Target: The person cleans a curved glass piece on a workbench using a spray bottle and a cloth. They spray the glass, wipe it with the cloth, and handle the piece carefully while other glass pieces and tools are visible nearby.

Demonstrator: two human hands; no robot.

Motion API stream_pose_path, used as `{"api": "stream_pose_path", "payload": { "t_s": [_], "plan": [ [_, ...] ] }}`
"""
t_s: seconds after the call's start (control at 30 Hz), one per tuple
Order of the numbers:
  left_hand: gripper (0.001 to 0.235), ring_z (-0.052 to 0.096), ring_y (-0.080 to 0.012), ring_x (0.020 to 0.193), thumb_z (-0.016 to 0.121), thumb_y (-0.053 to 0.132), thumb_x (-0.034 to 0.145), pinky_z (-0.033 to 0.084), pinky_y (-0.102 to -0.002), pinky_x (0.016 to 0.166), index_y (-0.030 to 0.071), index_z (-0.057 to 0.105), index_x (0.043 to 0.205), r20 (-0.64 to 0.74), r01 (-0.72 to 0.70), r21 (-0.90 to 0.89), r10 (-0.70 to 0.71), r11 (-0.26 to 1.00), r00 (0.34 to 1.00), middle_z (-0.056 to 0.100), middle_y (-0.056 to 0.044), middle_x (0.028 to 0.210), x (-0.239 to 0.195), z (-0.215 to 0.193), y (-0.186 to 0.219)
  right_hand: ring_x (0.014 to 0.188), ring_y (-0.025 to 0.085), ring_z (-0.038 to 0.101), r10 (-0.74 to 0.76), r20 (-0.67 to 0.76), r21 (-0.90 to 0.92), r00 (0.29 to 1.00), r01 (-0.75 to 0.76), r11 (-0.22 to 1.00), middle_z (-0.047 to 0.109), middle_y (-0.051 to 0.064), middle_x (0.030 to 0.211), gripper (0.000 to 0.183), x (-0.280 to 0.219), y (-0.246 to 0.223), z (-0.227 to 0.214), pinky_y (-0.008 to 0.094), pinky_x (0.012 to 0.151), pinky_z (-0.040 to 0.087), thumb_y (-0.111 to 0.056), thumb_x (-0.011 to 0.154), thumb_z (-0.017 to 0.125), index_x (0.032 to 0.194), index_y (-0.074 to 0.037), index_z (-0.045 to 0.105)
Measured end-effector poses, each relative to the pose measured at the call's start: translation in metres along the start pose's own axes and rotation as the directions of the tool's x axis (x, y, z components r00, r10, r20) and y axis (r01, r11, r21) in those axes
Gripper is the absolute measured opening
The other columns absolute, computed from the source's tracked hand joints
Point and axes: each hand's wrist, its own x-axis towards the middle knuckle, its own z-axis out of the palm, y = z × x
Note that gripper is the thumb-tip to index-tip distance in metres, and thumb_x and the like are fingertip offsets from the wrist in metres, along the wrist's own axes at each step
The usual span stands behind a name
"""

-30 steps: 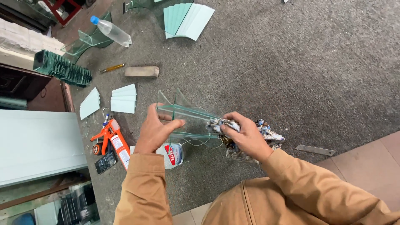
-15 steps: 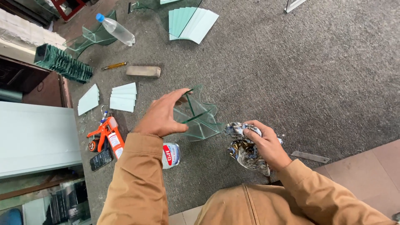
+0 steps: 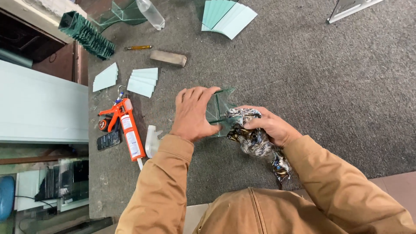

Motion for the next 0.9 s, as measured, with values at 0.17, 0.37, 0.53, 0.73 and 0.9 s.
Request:
{"api": "stream_pose_path", "payload": {
  "t_s": [0.17,0.37,0.53,0.73,0.9],
  "plan": [
    [0.114,0.052,-0.0235,0.143,0.093,0.057,0.058,0.027,-0.054,0.129,0.037,0.048,0.16,-0.084,0.007,-0.035,-0.01,0.999,0.996,0.056,0.004,0.136,0.0,0.01,0.0,0.084,0.031,0.082,0.022,0.213,-0.134,0.977,0.007,0.991,0.084,0.022,0.104,0.066,0.006,-0.015,-0.003,0.051,0.07,0.07,0.003,0.063,0.087,0.128,-0.002,0.079],
    [0.114,0.052,-0.0262,0.142,0.095,0.059,0.058,0.029,-0.055,0.127,0.035,0.049,0.159,-0.069,0.016,-0.072,-0.021,0.997,0.997,0.057,0.003,0.135,-0.002,0.009,0.0,0.084,0.035,0.082,-0.022,0.288,-0.172,0.957,0.074,0.982,0.084,0.025,0.103,0.068,0.022,-0.004,-0.017,0.049,0.072,0.069,0.009,0.067,0.086,0.134,0.002,0.08],
    [0.109,0.056,-0.0275,0.142,0.096,0.05,0.061,0.033,-0.055,0.125,0.032,0.051,0.159,-0.071,0.034,-0.077,-0.04,0.996,0.997,0.061,0.0,0.139,-0.007,-0.003,0.009,0.099,0.025,0.073,-0.122,0.335,-0.35,0.934,0.243,0.904,0.082,0.019,0.112,0.066,0.037,0.03,-0.042,0.043,0.085,0.059,0.008,0.07,0.093,0.135,-0.002,0.083],
    [0.111,0.056,-0.0271,0.142,0.095,0.052,0.06,0.034,-0.055,0.124,0.031,0.051,0.16,-0.061,0.035,-0.061,-0.039,0.998,0.997,0.061,0.0,0.141,0.003,0.003,0.01,0.1,0.022,0.06,-0.259,0.328,-0.372,0.909,0.376,0.849,0.064,0.013,0.103,0.058,0.017,-0.003,-0.016,0.041,0.086,0.047,0.006,0.075,0.086,0.132,-0.003,0.084],
    [0.111,0.056,-0.026,0.14,0.095,0.054,0.06,0.034,-0.054,0.123,0.033,0.051,0.159,-0.073,0.045,-0.065,-0.05,0.997,0.996,0.061,0.002,0.137,-0.003,0.003,0.009,0.104,0.02,0.053,-0.264,0.286,-0.362,0.921,0.359,0.86,0.057,0.01,0.104,0.052,0.014,0.006,-0.02,0.043,0.091,0.044,0.006,0.079,0.083,0.131,-0.001,0.084]
  ]
}}
